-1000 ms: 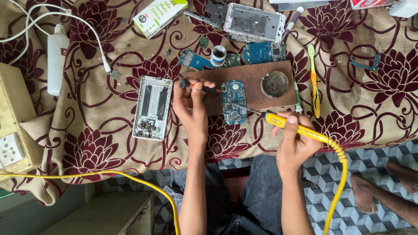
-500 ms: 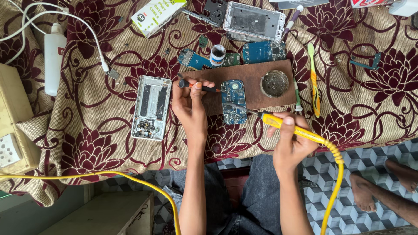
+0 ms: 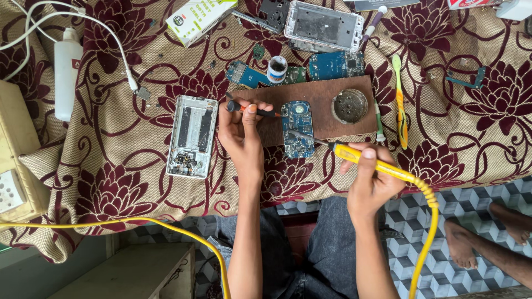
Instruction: The person uses a soldering iron and a screwdriver to work on a small blue circuit board placed on a wooden board. They repeatedly apply the soldering iron to various points on the board while holding it steady with the screwdriver.
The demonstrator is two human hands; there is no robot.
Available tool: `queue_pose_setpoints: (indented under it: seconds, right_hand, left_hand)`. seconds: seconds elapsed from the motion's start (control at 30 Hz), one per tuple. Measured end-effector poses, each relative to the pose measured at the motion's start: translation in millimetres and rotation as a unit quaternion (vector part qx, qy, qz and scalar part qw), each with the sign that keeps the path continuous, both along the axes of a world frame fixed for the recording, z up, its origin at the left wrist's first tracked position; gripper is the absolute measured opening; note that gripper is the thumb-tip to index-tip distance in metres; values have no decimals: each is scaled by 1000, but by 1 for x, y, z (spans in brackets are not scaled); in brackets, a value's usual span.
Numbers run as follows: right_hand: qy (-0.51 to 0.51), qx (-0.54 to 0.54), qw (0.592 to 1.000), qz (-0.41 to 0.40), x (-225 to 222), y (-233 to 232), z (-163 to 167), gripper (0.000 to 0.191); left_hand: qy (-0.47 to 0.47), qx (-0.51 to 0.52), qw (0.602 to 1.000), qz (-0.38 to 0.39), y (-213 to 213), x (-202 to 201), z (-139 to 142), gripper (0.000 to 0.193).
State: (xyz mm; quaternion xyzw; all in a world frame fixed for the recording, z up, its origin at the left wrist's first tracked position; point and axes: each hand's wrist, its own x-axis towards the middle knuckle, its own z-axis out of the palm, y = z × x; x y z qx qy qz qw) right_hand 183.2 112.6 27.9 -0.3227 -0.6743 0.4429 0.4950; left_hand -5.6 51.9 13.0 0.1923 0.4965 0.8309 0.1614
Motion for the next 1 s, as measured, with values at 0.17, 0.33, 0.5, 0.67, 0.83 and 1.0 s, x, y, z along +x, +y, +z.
queue_pose_setpoints:
  seconds: [0.17, 0.33, 0.5, 0.67, 0.83, 1.0]
  right_hand:
    - [45, 5, 999, -4, 7, 5, 2, 29]
    - [11, -8, 1000, -2, 1, 3, 0, 29]
    - [12, -4, 1000, 0, -1, 1, 1, 28]
    - [18, -7, 1000, -17, 6, 5, 2, 28]
    - [26, 15, 999, -21, 6, 7, 1, 29]
    - [4, -4, 1000, -17, 1, 6, 1, 29]
  left_hand:
    - [0, 10, 1000, -1, 0, 0, -1, 5]
    - [4, 7, 1000, -4, 0, 0, -1, 4]
    - [5, 11, 1000, -4, 0, 0, 0, 4]
    - [6, 2, 1000, -3, 0, 0, 0, 3]
    - [4, 13, 1000, -3, 1, 1, 0, 4]
    - [9, 1, 1000, -1, 0, 1, 1, 4]
